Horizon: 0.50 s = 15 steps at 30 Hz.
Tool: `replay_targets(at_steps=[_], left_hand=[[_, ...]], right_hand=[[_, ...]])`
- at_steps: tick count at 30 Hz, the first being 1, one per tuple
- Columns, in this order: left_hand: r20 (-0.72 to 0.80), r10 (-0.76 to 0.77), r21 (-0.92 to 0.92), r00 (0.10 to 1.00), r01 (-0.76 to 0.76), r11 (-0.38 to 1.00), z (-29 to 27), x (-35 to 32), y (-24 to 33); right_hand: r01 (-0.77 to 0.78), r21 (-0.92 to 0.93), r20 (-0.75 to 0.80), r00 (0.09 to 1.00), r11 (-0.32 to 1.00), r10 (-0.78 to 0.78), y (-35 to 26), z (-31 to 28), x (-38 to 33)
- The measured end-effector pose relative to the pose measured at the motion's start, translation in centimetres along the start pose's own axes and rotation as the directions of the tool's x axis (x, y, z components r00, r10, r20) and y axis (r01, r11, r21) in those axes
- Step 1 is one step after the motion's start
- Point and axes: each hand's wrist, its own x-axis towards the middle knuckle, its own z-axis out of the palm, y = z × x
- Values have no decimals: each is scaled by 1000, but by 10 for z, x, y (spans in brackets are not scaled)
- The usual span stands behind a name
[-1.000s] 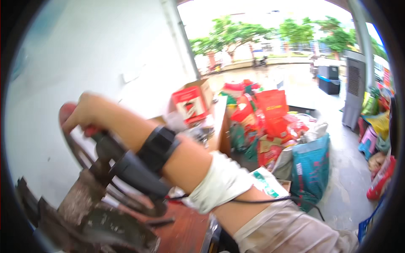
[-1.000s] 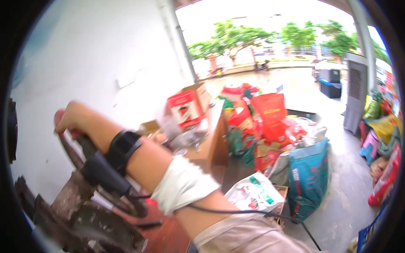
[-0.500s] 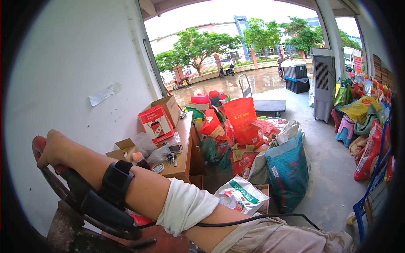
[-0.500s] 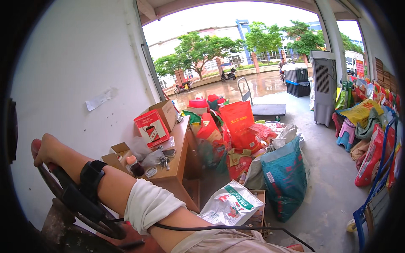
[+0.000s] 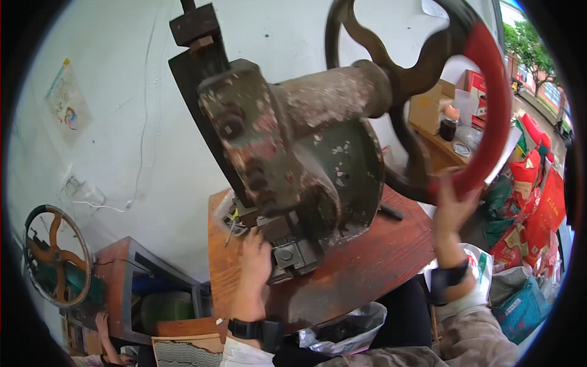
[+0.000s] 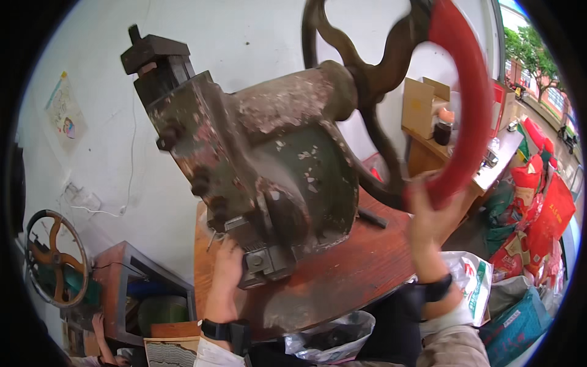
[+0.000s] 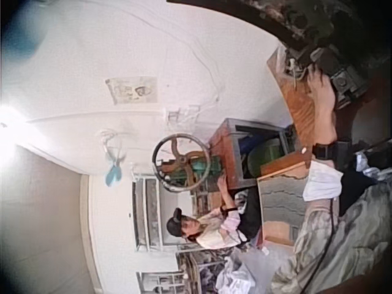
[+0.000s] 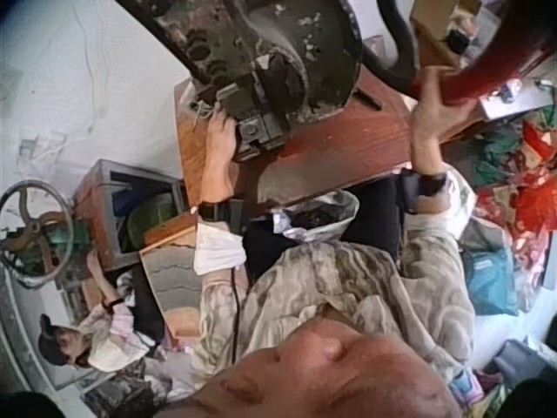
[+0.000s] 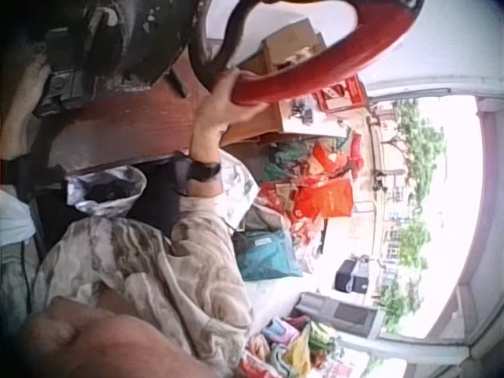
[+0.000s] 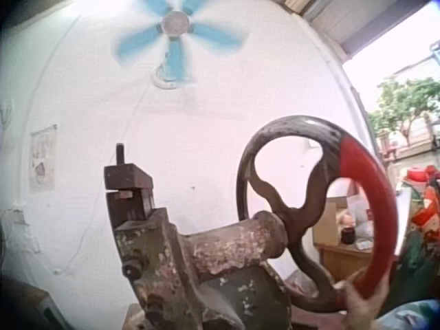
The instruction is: Operating a manual wheel-driven press to shape or cut small metal pieces.
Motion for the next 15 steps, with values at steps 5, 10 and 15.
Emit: replay_targets(at_steps=[5, 10, 15], left_hand=[[168, -121, -463, 978, 186, 867, -22, -11, -2], [426, -9, -643, 905, 310, 701, -33, -8, 14], [391, 3, -464, 920, 194, 864, -43, -17, 25]], right_hand=[[-26, -274, 455, 877, 961, 153, -103, 28, 138], [-17, -456, 513, 812, 890, 278, -166, 76, 220], [34, -469, 639, 703, 883, 312, -152, 135, 232]])
